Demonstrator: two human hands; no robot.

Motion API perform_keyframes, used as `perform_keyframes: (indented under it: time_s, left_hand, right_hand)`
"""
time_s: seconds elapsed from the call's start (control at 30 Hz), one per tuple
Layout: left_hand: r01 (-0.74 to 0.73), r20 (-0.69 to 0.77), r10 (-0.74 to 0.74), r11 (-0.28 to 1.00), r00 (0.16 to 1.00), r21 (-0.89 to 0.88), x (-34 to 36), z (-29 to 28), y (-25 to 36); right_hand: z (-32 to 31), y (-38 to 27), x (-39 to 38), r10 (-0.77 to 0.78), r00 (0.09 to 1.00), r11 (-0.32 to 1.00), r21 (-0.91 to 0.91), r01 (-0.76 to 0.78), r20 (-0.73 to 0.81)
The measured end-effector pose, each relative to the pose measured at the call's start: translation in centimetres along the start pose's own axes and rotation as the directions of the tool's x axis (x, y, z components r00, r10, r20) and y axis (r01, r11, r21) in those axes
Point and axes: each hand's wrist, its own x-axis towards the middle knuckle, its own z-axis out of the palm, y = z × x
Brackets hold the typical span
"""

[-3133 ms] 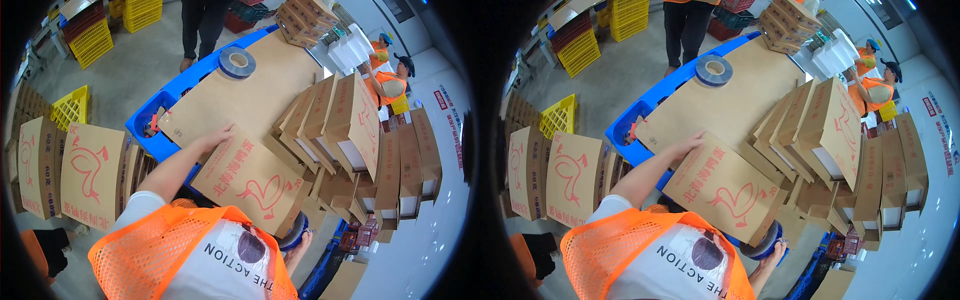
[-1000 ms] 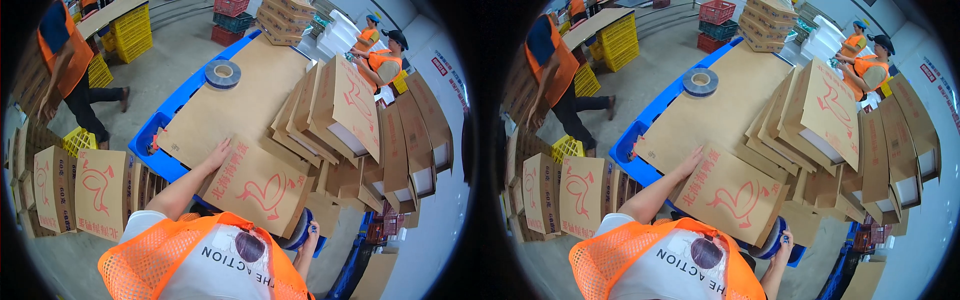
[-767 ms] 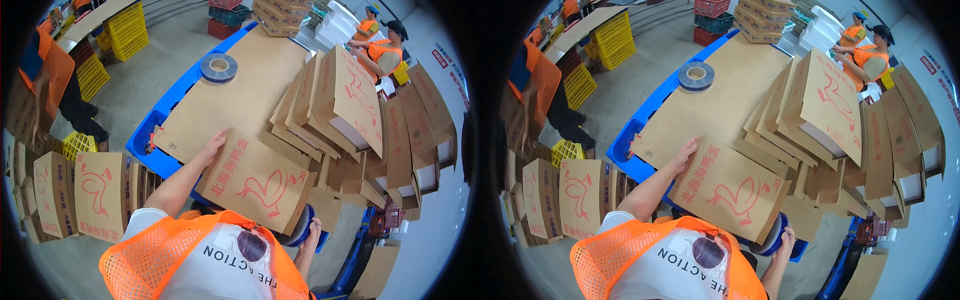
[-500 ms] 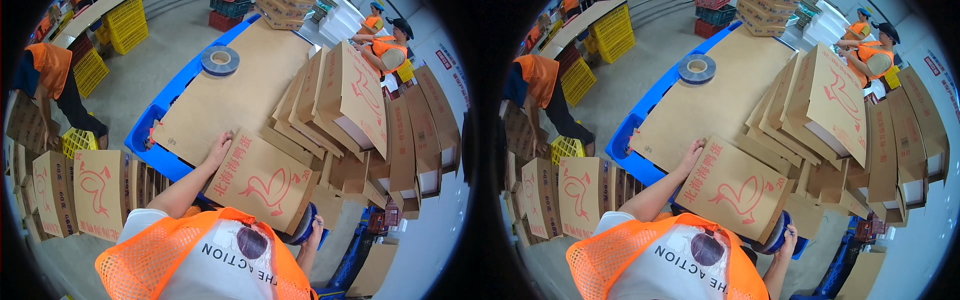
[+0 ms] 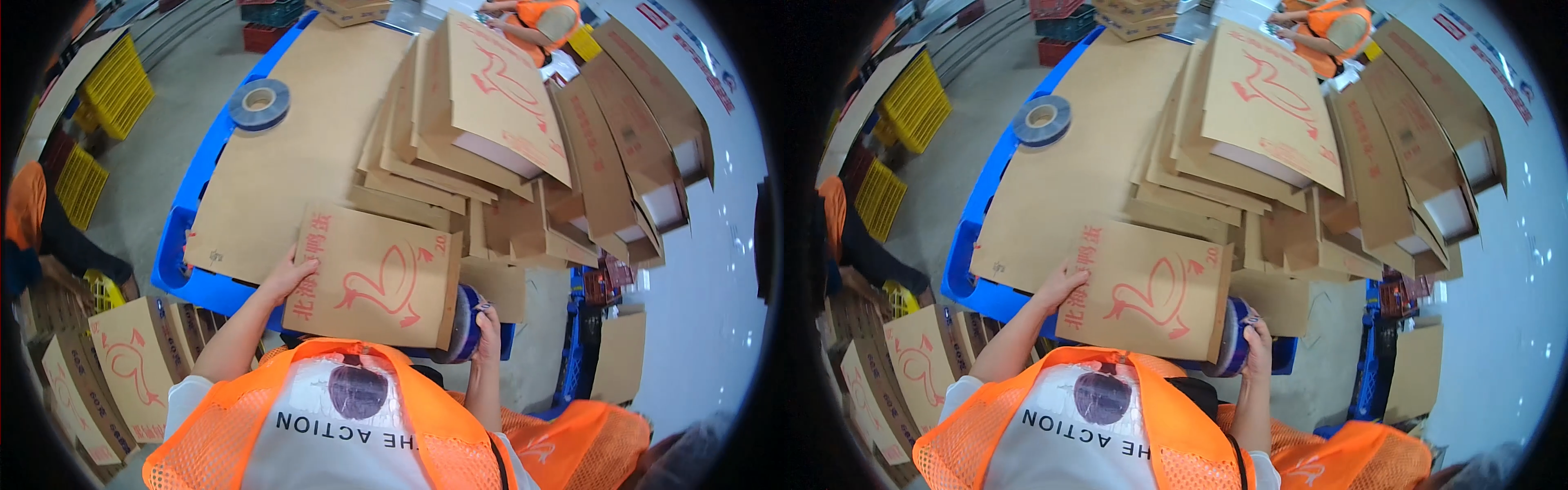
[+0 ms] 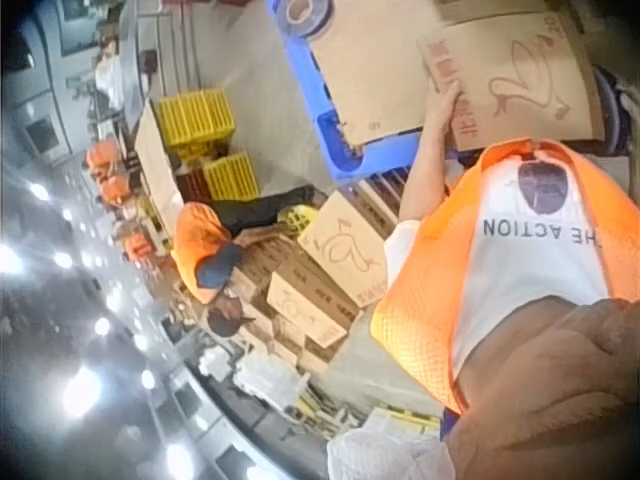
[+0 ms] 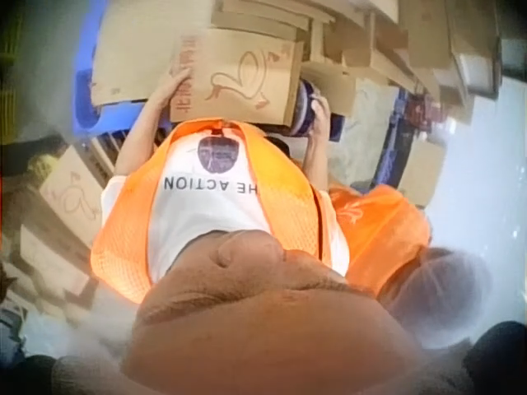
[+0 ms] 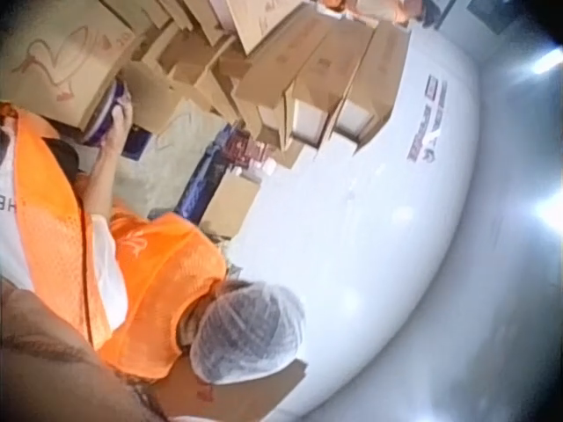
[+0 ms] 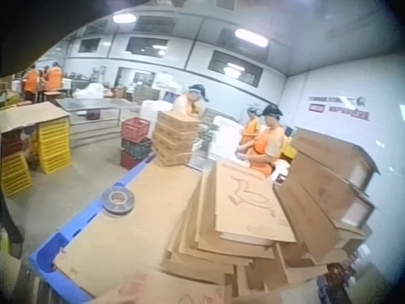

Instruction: Manually applying tape to seal cardboard boxes and stacking them on a blue pallet.

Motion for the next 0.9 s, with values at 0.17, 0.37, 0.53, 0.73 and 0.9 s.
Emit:
perform_keyframes:
  time_s: [0.17,0.37,0.53,0.73,0.9]
  left_hand:
    - [0.090,-0.017,-0.090,0.996,0.996,0.007,-0.7,-0.6,1.1]
    - [0.097,0.072,-0.093,0.994,0.993,-0.052,-0.8,-3.1,0.8]
    - [0.034,0.106,-0.017,0.987,0.994,-0.158,-0.5,-6.7,-2.0]
    - [0.156,0.032,-0.153,0.977,0.988,-0.147,-2.2,-7.3,-0.9]
    - [0.199,0.102,-0.189,0.975,0.977,-0.099,-4.3,-5.0,-0.9]
  right_hand:
    - [-0.2,-0.9,-1.6,-0.097,0.995,0.991,-0.094,0.094,-0.028]
    - [5.1,-6.2,-5.0,-0.218,0.971,0.973,-0.051,0.224,0.098]
    - [11.2,-10.0,-6.4,-0.297,0.864,0.906,-0.166,0.389,0.406]
    - [17.0,-12.8,-6.4,-0.242,0.755,0.853,-0.237,0.465,0.610]
    - [21.7,-14.7,-4.7,-0.134,0.702,0.889,-0.228,0.396,0.700]
